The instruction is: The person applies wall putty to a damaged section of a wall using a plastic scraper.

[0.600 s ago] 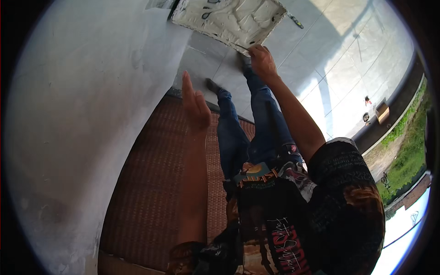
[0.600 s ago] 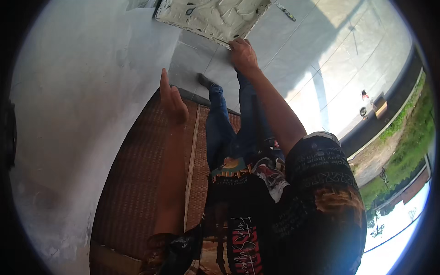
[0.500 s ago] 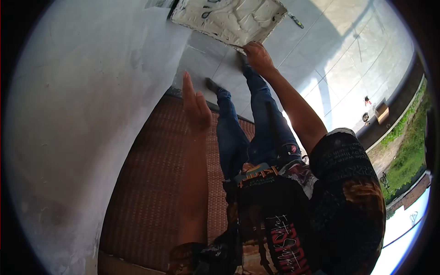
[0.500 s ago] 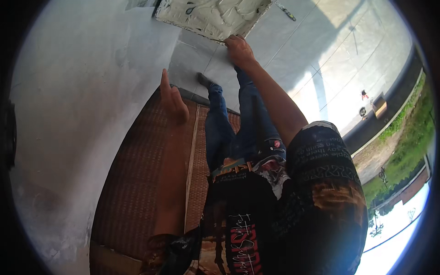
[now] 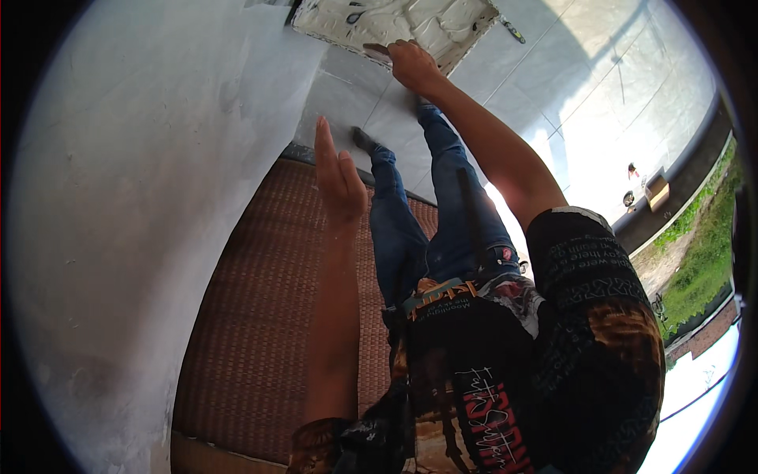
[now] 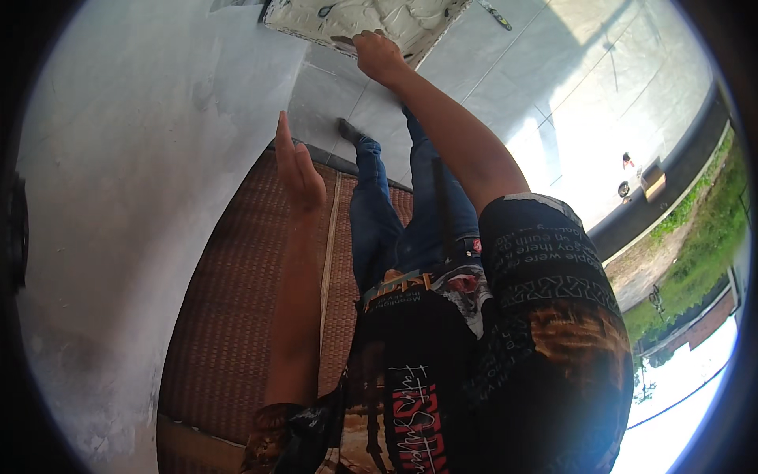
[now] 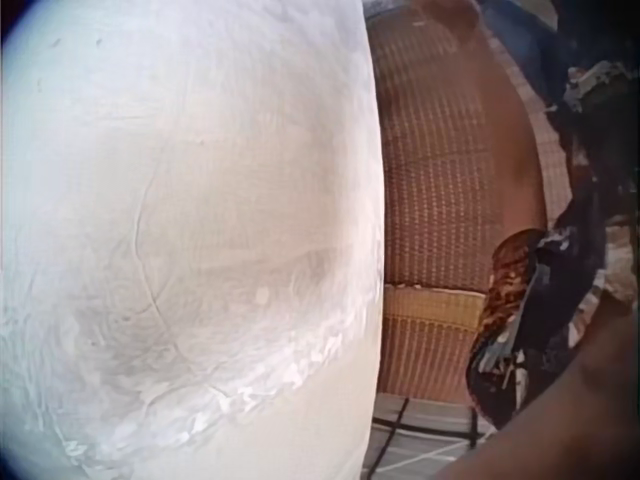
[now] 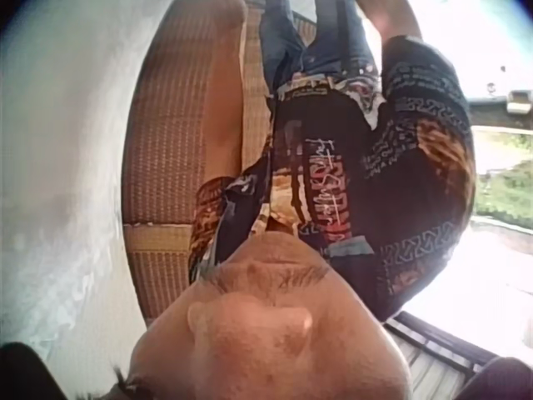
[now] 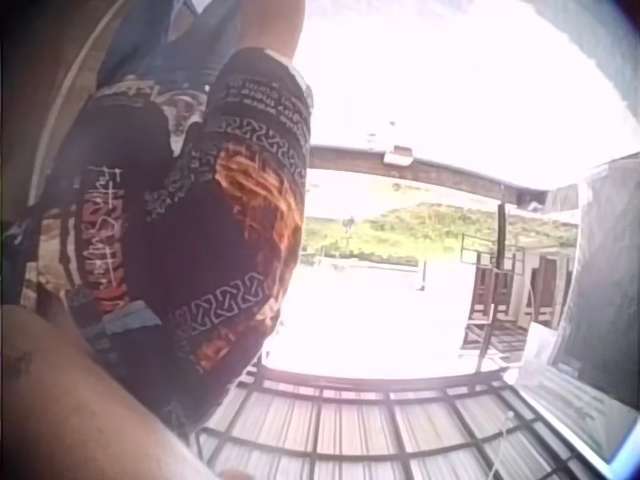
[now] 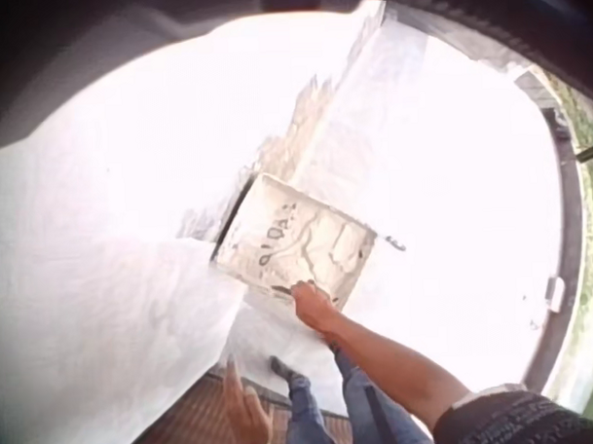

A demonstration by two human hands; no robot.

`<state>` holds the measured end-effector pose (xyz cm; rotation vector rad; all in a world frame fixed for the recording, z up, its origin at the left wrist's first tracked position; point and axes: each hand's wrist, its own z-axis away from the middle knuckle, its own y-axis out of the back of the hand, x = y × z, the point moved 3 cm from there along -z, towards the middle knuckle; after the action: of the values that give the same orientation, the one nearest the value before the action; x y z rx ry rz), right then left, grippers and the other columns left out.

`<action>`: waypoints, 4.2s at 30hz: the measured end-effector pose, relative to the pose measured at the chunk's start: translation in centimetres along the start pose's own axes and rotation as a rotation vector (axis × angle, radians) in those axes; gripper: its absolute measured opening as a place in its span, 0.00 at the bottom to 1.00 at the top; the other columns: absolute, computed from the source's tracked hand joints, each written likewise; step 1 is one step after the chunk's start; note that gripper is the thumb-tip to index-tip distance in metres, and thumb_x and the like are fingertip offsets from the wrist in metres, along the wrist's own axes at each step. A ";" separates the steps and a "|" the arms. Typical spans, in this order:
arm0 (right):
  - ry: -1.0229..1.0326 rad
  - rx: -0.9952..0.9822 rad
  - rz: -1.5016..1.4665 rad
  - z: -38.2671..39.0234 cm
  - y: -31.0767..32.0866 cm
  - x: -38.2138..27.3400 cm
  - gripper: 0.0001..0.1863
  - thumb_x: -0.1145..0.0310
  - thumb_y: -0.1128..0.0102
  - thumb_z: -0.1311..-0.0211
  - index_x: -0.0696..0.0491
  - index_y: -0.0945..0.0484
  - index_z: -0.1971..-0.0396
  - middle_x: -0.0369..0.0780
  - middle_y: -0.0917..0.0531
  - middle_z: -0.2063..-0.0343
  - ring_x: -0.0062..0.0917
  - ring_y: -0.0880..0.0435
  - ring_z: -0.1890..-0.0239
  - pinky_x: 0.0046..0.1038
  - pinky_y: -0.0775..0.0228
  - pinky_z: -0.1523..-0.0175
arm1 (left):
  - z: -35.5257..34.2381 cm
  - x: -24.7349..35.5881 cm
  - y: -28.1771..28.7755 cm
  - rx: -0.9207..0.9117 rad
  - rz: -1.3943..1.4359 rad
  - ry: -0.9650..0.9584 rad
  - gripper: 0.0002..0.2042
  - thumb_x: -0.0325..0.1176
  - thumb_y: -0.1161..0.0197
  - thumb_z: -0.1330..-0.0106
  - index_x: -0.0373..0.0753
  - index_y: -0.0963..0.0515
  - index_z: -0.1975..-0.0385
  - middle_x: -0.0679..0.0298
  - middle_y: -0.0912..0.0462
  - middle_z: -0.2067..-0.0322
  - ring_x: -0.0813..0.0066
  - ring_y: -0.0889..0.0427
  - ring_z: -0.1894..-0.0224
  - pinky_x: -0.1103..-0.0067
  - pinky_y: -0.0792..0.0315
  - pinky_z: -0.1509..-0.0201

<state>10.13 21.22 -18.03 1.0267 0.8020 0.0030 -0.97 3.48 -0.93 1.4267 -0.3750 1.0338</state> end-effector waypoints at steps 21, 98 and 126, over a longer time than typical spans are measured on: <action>0.015 -0.029 -0.161 -3.0 1.4 1.9 0.10 0.73 0.47 0.39 0.62 0.24 0.61 0.57 0.18 0.63 0.55 0.18 0.57 0.48 0.27 0.50 | -0.3 -0.1 0.3 0.032 -0.005 -0.005 0.27 0.34 0.64 0.24 0.21 0.46 0.32 0.35 0.42 0.32 0.41 0.41 0.28 0.60 0.46 0.25; 0.690 -0.338 -1.507 24.7 15.5 -56.0 0.12 0.74 0.38 0.34 0.58 0.22 0.52 0.41 0.15 0.60 0.24 0.15 0.59 0.29 0.17 0.57 | 28.1 7.5 41.9 1.228 -0.258 -0.453 0.30 0.36 0.60 0.29 0.25 0.48 0.29 0.39 0.45 0.29 0.43 0.47 0.25 0.59 0.50 0.23; 1.591 1.085 0.061 20.4 18.6 -68.7 0.27 0.80 0.40 0.57 0.55 0.17 0.50 0.34 0.24 0.74 0.26 0.22 0.67 0.30 0.27 0.66 | 23.9 3.7 48.7 1.185 -0.546 -0.555 0.30 0.37 0.53 0.28 0.26 0.43 0.30 0.41 0.48 0.27 0.42 0.50 0.24 0.51 0.55 0.24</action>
<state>-20.66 -8.79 42.20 2.0660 2.3563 0.5495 -27.55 -25.72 36.49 2.6894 0.3292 0.3244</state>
